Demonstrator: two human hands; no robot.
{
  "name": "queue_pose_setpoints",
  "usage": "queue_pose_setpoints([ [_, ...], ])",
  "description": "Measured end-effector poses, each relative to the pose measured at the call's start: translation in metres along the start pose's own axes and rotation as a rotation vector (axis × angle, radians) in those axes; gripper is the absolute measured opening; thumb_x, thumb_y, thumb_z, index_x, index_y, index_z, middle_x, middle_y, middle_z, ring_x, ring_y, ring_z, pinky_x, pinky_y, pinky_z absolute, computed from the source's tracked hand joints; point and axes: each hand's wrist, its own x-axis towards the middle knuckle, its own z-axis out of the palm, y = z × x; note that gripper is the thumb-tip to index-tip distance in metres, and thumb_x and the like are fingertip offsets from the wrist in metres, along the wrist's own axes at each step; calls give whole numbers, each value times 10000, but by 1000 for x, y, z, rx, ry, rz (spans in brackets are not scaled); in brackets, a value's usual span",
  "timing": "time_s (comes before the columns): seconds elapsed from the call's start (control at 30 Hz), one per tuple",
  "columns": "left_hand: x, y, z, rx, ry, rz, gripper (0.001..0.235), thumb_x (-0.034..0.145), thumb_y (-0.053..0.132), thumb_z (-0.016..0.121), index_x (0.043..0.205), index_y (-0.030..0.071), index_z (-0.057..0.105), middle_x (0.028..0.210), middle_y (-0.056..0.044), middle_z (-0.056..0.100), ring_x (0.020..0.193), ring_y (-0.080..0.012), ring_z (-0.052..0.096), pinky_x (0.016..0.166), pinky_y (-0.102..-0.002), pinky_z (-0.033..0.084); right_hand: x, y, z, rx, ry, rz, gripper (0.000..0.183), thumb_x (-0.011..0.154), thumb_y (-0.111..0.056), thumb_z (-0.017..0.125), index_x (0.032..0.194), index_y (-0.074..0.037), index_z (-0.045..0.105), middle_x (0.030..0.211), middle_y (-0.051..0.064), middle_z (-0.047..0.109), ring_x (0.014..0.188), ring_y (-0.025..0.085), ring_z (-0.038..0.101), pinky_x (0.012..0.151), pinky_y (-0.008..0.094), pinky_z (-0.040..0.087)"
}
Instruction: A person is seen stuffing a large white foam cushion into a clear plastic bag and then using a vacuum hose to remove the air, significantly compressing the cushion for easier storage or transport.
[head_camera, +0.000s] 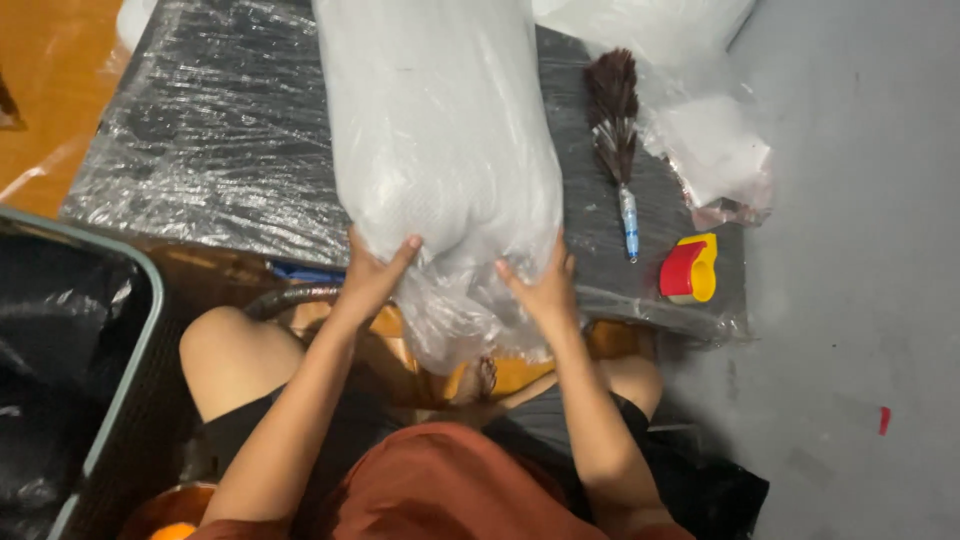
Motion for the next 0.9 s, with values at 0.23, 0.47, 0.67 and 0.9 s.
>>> queue_pose_setpoints([
  [0.23, -15, 8, -56, 92, -44, -160, 1129, 763, 673, 776, 1607, 76, 321, 1467, -354, 482, 1331, -505, 504, 1071, -617, 436, -55, 26, 32, 41, -96, 47, 1016, 800, -642, 763, 1585, -234, 264, 1578, 337, 263, 1375, 514, 458, 1138, 586, 421],
  [0.47, -39, -8, -67, 589, 340, 438, 1046, 906, 410, 742, 1595, -61, 112, 1562, -412, 216, 1476, -572, 221, 1185, -719, 244, -100, 37, 56, -310, 279, -568, 1057, 841, -434, 836, 1632, -173, 185, 1599, 270, 144, 1452, 553, 206, 1142, 714, 224],
  [0.67, -62, -1, 1, 734, 166, 745, 1202, 907, 647, 660, 1624, 157, -171, 1690, -211, -164, 1585, -373, -123, 1301, -613, -16, -113, 34, 74, -373, 12, -868, 707, 892, -318, 785, 1412, -168, 330, 1620, 227, 194, 1525, 493, 137, 1225, 691, 71],
  [0.9, -46, -117, 37, 944, 260, 827, 966, 920, 564, 662, 1650, 121, 210, 1704, -263, 106, 1593, -433, 75, 1259, -678, 81, -102, 34, 23, 92, -516, -1058, 294, 946, -217, 757, 1216, -107, 728, 1244, 83, 743, 1262, 284, 657, 1224, 606, 238],
])
